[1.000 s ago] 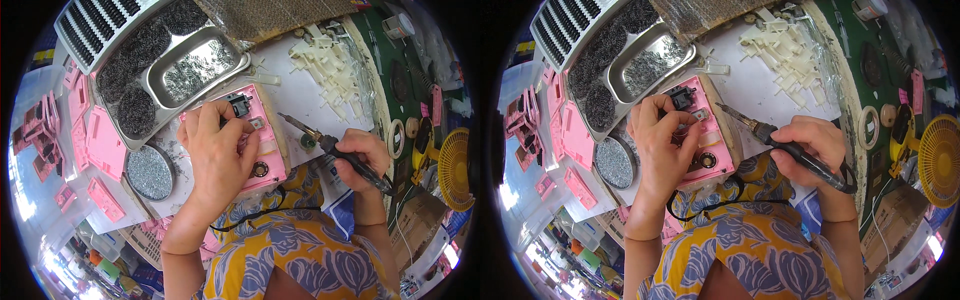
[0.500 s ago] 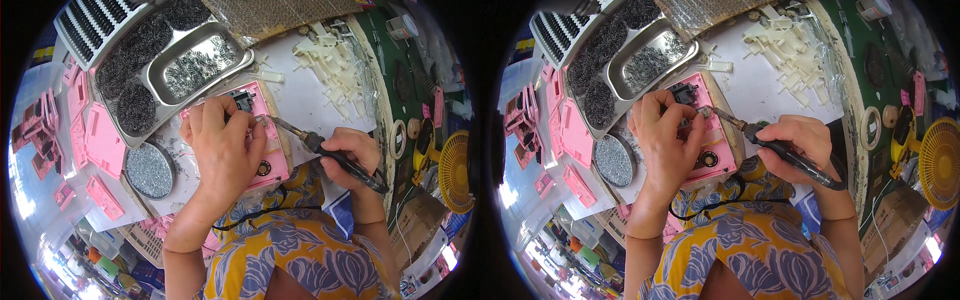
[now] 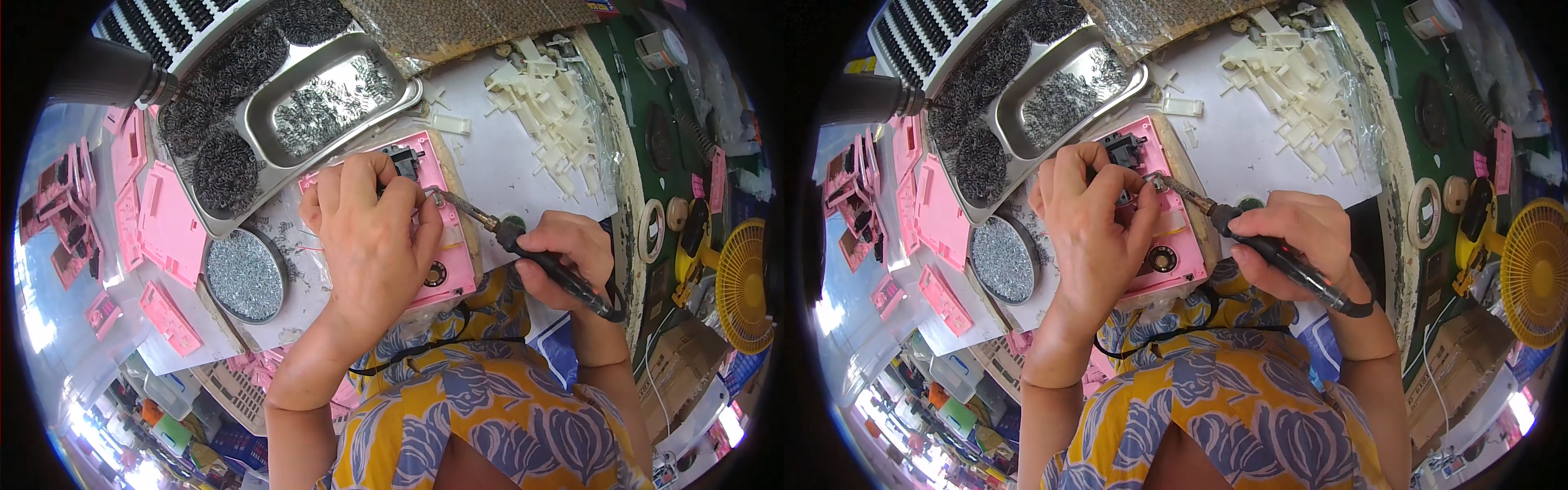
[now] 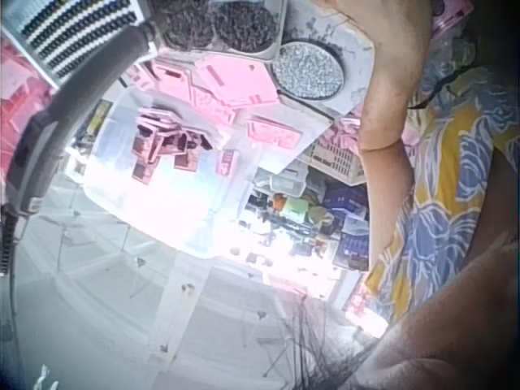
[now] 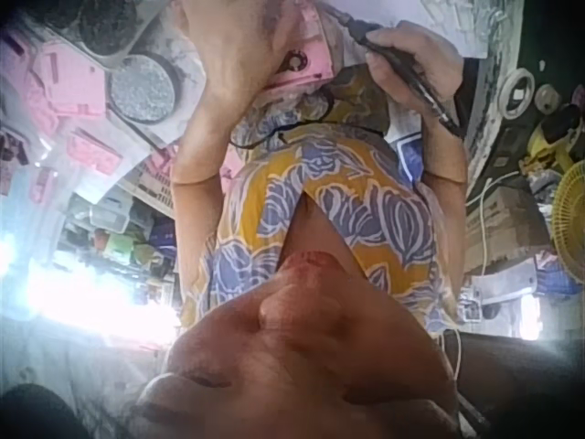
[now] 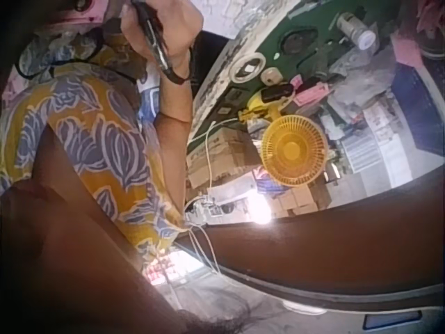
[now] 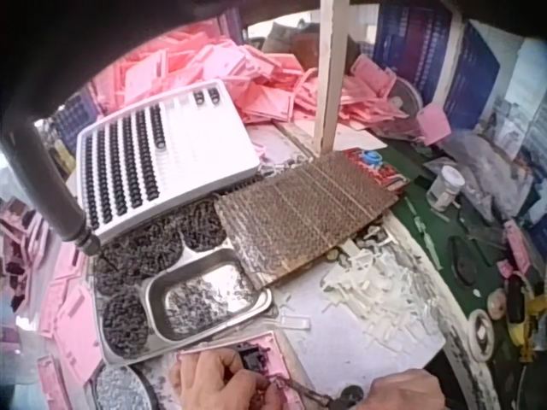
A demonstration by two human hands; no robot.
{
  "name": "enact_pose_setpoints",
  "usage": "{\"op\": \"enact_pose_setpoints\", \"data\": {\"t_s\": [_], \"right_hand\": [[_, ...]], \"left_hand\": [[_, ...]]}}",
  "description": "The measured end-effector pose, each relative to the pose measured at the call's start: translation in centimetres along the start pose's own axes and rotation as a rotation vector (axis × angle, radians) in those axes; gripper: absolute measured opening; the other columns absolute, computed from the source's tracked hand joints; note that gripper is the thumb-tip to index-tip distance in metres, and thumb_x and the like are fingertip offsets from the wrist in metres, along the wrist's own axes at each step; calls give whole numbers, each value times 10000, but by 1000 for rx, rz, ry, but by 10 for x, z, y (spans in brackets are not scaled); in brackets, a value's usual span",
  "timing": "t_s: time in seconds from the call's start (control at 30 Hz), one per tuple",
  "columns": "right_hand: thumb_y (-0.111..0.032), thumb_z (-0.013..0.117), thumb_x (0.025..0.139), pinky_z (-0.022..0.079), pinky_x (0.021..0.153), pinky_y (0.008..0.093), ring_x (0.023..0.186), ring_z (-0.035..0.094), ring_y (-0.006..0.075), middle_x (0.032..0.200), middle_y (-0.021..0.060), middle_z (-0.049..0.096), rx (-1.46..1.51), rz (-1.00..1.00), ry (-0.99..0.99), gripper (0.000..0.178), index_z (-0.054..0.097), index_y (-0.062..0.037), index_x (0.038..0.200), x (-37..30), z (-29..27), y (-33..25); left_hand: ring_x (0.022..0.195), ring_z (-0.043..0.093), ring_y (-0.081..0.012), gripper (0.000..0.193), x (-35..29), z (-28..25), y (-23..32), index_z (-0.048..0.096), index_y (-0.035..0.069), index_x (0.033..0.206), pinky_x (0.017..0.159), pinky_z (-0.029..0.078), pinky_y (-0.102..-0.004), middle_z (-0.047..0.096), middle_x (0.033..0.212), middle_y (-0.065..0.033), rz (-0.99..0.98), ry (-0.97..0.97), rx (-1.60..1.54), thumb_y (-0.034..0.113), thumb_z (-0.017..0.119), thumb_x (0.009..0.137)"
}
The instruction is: Assembling a toy by soldering electronic components and securing the casing with screws.
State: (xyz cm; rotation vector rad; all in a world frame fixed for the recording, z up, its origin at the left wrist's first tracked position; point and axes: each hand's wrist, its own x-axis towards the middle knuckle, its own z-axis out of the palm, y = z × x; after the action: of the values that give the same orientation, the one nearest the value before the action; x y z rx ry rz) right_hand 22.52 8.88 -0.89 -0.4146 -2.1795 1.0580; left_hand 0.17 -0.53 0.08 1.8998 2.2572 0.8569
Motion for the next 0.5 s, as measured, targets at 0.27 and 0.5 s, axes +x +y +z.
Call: {"op": "enact_pose_setpoints", "data": {"t_s": [0.27,0.5], "right_hand": [[29,784,727,414,459,311,491,540,216,633,59,585,-116,-164,31,316,675,-31,1017,-4,1,1],[23,768,745,407,452,307,474,529,211,631,76,598,-49,-134,83,254,677,1,981,-7,-6,2]], "left_hand": [[916,498,-292,142,1,0,1,627,86,757,802,318,-471,536,977,-70,6,-1,19,149,753,743],[900,511,-256,141,1,-2,3,670,113,758,845,337,-407,511,920,-40,-18,7,53,153,794,702]]}}
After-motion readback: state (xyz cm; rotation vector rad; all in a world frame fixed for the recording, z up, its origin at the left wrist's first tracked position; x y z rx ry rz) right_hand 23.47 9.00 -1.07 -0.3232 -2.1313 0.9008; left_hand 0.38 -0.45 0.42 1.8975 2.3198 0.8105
